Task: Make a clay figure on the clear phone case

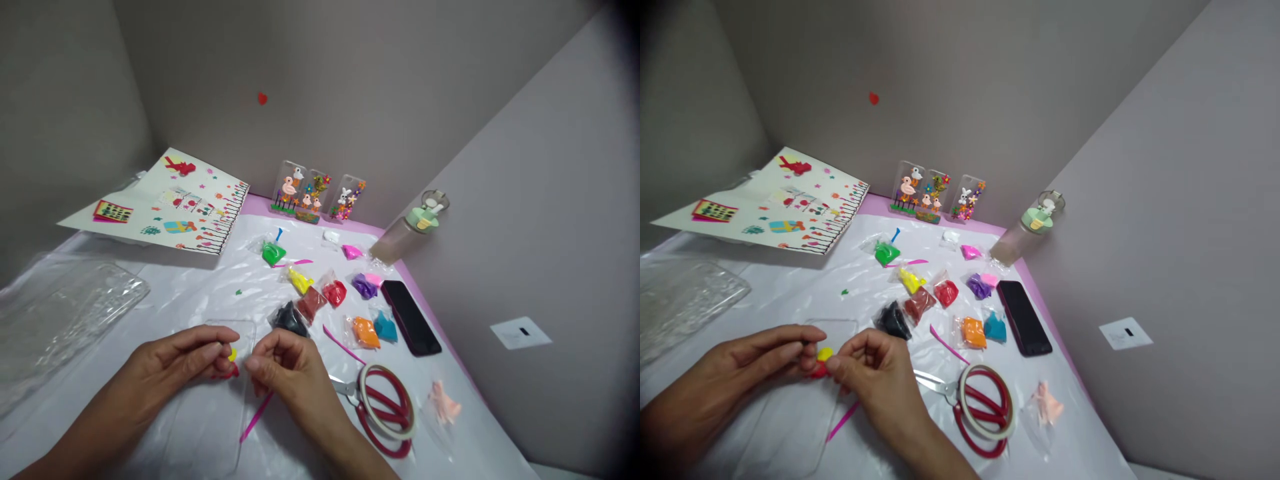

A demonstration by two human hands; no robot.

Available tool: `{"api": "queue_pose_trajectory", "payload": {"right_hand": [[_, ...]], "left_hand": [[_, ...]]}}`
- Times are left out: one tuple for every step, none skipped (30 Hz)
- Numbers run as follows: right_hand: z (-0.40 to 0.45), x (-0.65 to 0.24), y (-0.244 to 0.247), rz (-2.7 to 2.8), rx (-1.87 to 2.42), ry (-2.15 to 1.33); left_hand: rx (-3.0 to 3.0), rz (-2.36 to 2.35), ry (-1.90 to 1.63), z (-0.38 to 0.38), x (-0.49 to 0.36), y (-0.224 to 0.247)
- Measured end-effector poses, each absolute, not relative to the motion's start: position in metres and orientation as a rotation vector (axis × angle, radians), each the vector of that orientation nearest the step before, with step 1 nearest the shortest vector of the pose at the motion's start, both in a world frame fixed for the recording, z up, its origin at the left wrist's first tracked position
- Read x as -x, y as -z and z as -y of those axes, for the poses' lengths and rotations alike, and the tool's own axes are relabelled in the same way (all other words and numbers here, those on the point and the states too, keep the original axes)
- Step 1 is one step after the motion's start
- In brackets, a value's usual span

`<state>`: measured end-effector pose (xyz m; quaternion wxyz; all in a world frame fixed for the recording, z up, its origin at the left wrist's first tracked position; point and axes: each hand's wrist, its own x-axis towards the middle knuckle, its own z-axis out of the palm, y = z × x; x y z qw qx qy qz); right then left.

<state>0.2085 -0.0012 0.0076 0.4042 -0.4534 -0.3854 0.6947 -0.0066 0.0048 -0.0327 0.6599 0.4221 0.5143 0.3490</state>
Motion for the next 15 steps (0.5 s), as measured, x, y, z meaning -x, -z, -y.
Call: {"api": "queue_pose_trajectory", "payload": {"right_hand": [[0.0010,-0.2086,-0.0080,0.968,1.143,-1.753],[0.0010,-0.2086,-0.0085,0.962,1.130,-1.759],[0.0010,-0.2086,-0.0089,0.952,1.112,-1.765],[0.0009,-0.2084,-0.0091,0.937,1.094,-1.771],[0.0009,-0.2082,-0.0093,0.915,1.080,-1.775],[0.0008,-0.2079,-0.0093,0.891,1.071,-1.777],[0.0006,-0.2076,-0.0093,0.868,1.070,-1.775],[0.0004,-0.2073,-0.0091,0.847,1.074,-1.772],[0.0002,-0.2071,-0.0089,0.831,1.081,-1.768],[0.0001,-0.2070,-0.0087,0.820,1.085,-1.765],[-0.0001,-0.2071,-0.0084,0.813,1.088,-1.763],[-0.0001,-0.2073,-0.0080,0.812,1.091,-1.759],[0.0000,-0.2078,-0.0075,0.815,1.095,-1.755],[0.0001,-0.2083,-0.0068,0.822,1.101,-1.748],[0.0004,-0.2089,-0.0060,0.833,1.109,-1.738]], "left_hand": [[-0.968,-1.189,-0.798,-0.0048,0.0068,0.0325],[-0.979,-1.207,-0.810,-0.0049,0.0068,0.0319],[-0.990,-1.212,-0.822,-0.0051,0.0065,0.0311],[-1.000,-1.203,-0.829,-0.0055,0.0063,0.0301],[-1.007,-1.195,-0.844,-0.0059,0.0061,0.0292],[-1.012,-1.188,-0.857,-0.0065,0.0061,0.0284],[-1.022,-1.187,-0.860,-0.0071,0.0064,0.0280],[-1.037,-1.190,-0.860,-0.0076,0.0071,0.0279],[-1.064,-1.192,-0.855,-0.0080,0.0081,0.0282],[-1.099,-1.193,-0.845,-0.0083,0.0094,0.0287],[-1.137,-1.193,-0.837,-0.0084,0.0107,0.0295],[-1.170,-1.192,-0.833,-0.0083,0.0119,0.0303],[-1.191,-1.194,-0.837,-0.0081,0.0127,0.0310],[-1.197,-1.199,-0.850,-0.0077,0.0132,0.0317],[-1.184,-1.206,-0.865,-0.0073,0.0131,0.0322]]}}
